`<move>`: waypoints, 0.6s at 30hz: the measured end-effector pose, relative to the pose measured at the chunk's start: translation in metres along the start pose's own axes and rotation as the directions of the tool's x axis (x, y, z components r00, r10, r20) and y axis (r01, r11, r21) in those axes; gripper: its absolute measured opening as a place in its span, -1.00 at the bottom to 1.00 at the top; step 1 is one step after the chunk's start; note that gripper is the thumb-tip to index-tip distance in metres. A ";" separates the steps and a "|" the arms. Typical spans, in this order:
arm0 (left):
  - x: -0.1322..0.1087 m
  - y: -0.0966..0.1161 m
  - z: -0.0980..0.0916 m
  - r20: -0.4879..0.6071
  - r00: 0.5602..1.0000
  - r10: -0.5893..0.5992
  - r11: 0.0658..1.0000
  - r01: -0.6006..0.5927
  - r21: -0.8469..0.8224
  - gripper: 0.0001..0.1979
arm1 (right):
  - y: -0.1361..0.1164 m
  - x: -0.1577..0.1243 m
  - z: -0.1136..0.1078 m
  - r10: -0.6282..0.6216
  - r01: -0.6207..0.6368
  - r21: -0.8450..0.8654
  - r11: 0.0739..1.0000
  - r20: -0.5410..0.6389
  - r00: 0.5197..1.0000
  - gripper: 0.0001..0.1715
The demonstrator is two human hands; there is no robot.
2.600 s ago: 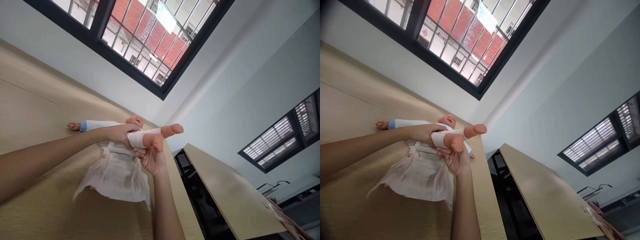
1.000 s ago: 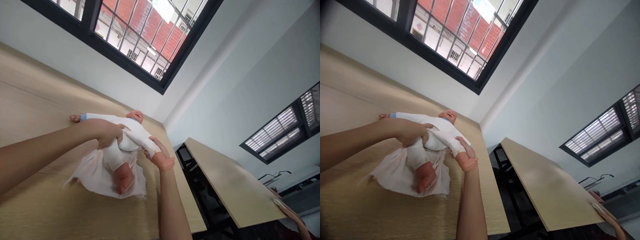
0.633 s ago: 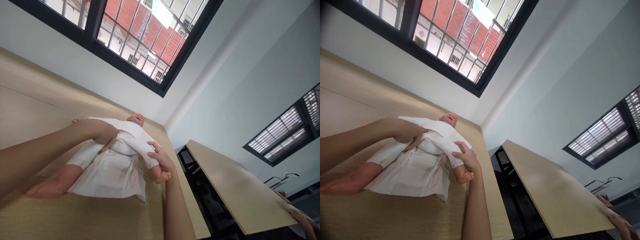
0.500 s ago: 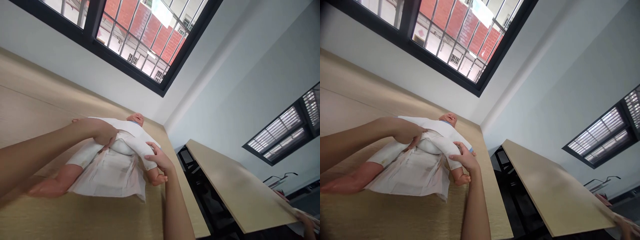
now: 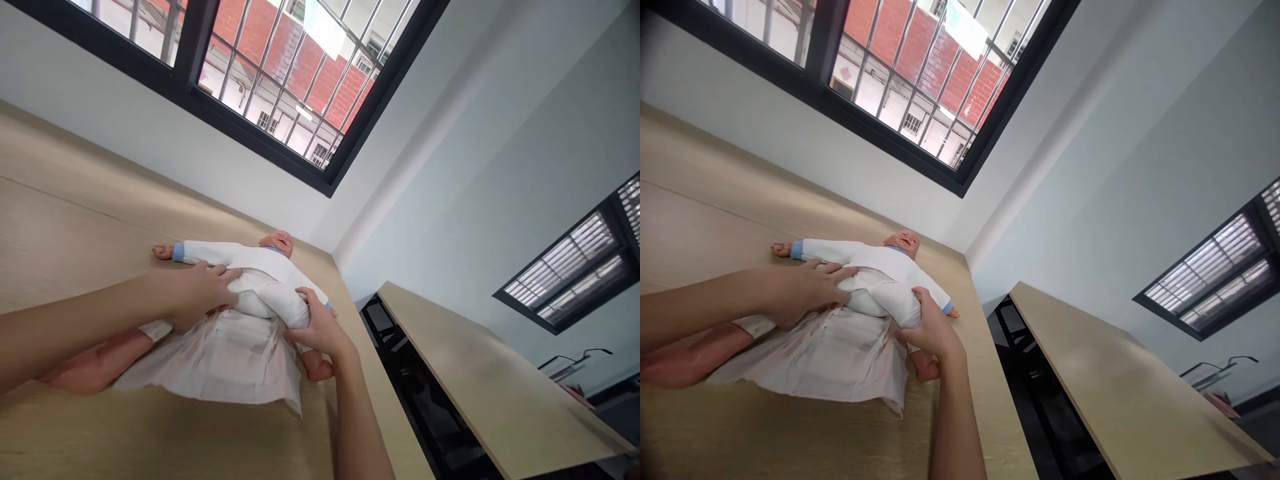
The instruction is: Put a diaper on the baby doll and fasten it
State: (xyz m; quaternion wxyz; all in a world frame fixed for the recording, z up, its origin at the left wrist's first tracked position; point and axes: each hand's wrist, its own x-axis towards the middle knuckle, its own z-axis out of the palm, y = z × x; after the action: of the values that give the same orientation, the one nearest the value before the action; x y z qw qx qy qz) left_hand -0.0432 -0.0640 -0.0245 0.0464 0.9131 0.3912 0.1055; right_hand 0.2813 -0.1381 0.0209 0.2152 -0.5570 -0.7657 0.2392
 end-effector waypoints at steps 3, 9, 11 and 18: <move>-0.004 0.008 -0.002 0.021 0.999 0.033 0.998 -0.034 0.053 -0.44 | -0.004 0.000 0.003 0.046 -0.046 -0.002 0.999 0.017 0.999 -0.02; 0.002 0.005 -0.004 -0.059 0.975 0.216 0.976 -0.214 0.034 -0.62 | 0.000 0.004 0.011 -0.001 0.002 -0.045 0.999 0.007 1.000 0.08; 0.003 0.004 -0.007 -0.062 0.972 0.227 0.974 -0.227 0.004 -0.70 | 0.001 0.005 0.013 -0.024 0.024 -0.062 0.998 0.003 1.000 0.17; 0.001 0.025 -0.012 -0.148 0.945 0.291 0.942 -0.310 -0.130 -0.72 | 0.004 0.008 0.016 -0.003 0.004 -0.011 1.000 0.049 0.999 0.48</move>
State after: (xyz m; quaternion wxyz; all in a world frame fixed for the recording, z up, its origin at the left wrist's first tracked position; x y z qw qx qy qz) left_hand -0.0276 -0.0801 -0.0084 0.0740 0.9473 0.2402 0.1985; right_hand 0.2728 -0.1311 0.0066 0.1935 -0.5509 -0.7730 0.2480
